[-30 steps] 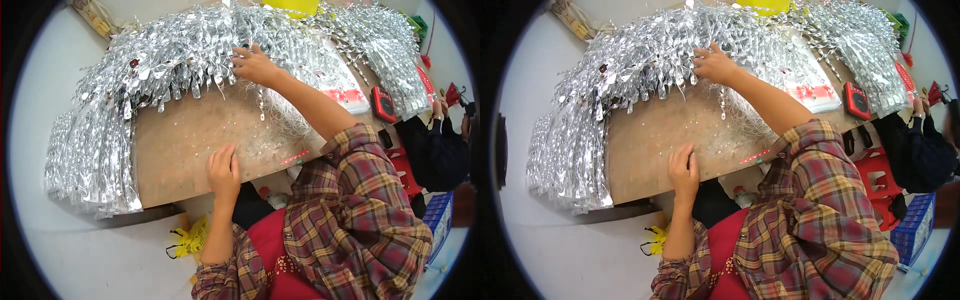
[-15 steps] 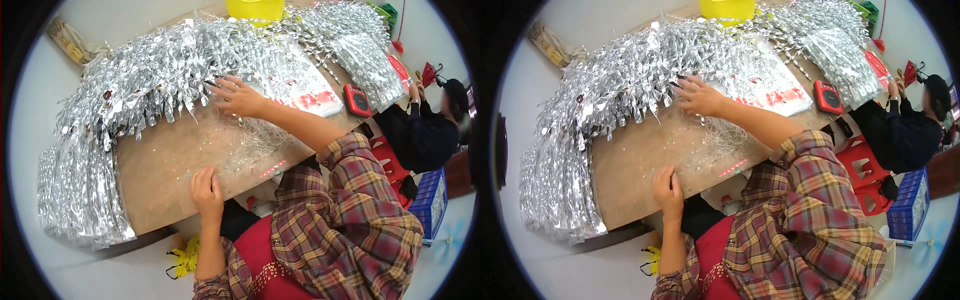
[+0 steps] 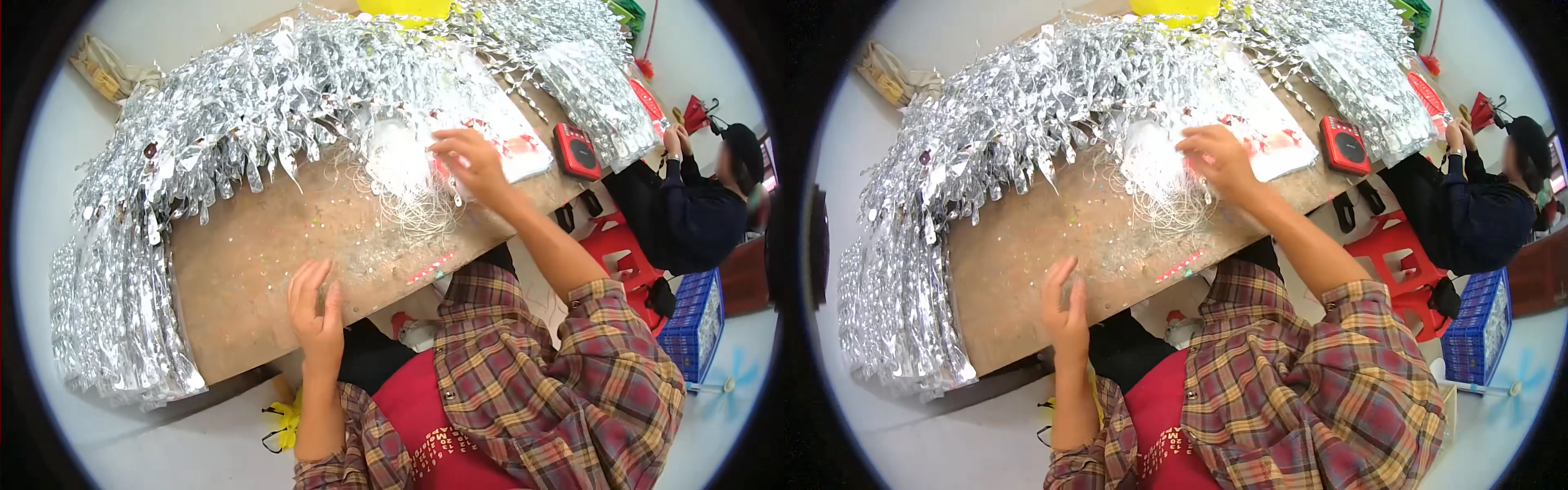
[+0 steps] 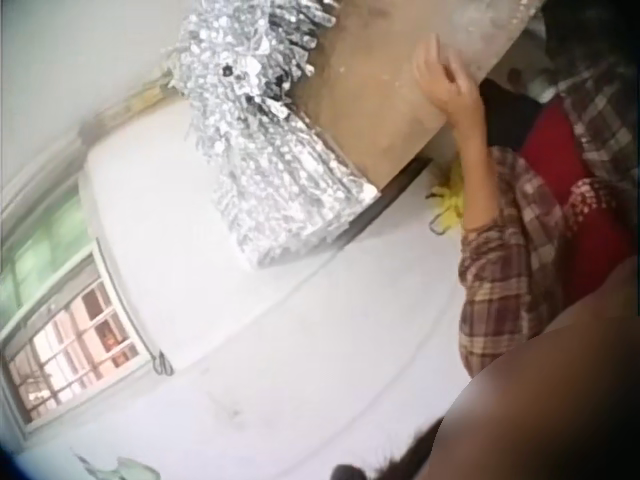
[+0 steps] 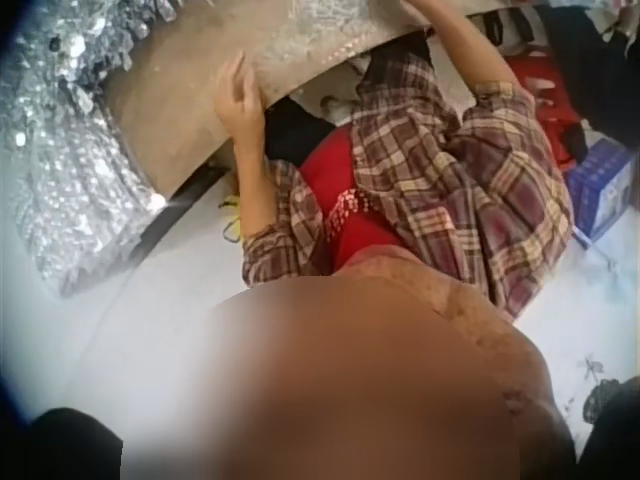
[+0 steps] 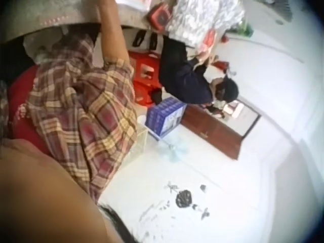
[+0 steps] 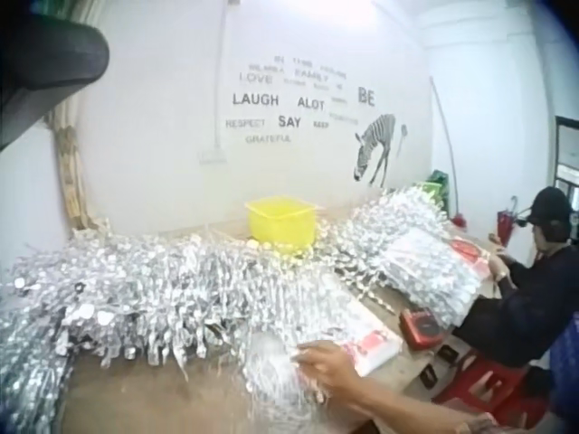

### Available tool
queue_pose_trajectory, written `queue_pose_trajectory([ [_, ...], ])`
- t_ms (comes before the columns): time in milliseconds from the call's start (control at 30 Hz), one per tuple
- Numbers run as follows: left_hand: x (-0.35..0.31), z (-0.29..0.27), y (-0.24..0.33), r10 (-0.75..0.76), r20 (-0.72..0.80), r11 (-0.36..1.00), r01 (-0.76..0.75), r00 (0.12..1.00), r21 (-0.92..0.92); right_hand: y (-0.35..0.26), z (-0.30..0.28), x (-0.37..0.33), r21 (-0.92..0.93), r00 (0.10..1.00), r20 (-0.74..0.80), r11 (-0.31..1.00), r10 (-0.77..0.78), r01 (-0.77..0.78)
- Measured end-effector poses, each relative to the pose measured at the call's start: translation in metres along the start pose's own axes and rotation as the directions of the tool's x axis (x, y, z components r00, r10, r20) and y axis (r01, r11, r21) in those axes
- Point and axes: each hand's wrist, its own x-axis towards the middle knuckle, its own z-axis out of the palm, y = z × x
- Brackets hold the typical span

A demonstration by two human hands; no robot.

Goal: Packaging silver tinsel garlands into plastic bags and assembling small decorative components.

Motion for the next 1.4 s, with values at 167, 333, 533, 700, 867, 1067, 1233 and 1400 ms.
queue_pose_trajectory([
  [167,0.052,-0.038,0.145,0.563,0.120,0.524,-0.241,0.818,-0.817,0.043,-0.036,0.004,-0.226,0.993,-0.069,0.968,0.094,-0.108],
  [333,0.025,-0.054,0.191,0.270,0.219,0.531,0.044,0.938,-0.846,0.070,0.002,0.037,-0.312,0.999,-0.046,0.950,0.011,-0.025],
  [533,-0.001,-0.051,0.182,0.041,0.231,0.480,0.184,0.972,-0.858,0.127,0.001,0.062,-0.460,0.998,0.036,0.888,0.041,-0.020],
  [700,0.011,-0.037,0.150,0.048,0.214,0.374,0.181,0.976,-0.910,0.112,0.002,0.079,-0.233,0.948,-0.061,0.919,0.311,-0.317],
  [867,-0.017,0.001,0.088,-0.361,0.354,0.597,0.505,0.863,-0.623,0.067,-0.010,0.053,-0.476,0.961,0.063,0.838,-0.269,0.266],
  [1067,-0.005,0.014,0.062,-0.363,0.447,0.476,0.575,0.817,-0.665,0.020,-0.049,0.051,-0.245,0.957,0.022,0.926,-0.290,0.286],
  [1233,0.003,0.022,0.042,-0.305,0.640,0.114,0.694,0.706,-0.711,-0.053,-0.031,0.012,-0.192,0.887,0.028,0.869,-0.461,0.457],
  [1400,0.018,0.046,0.048,-0.332,0.639,-0.025,0.671,0.694,-0.741,-0.125,0.012,-0.039,0.081,0.848,-0.002,0.845,-0.530,0.528],
])
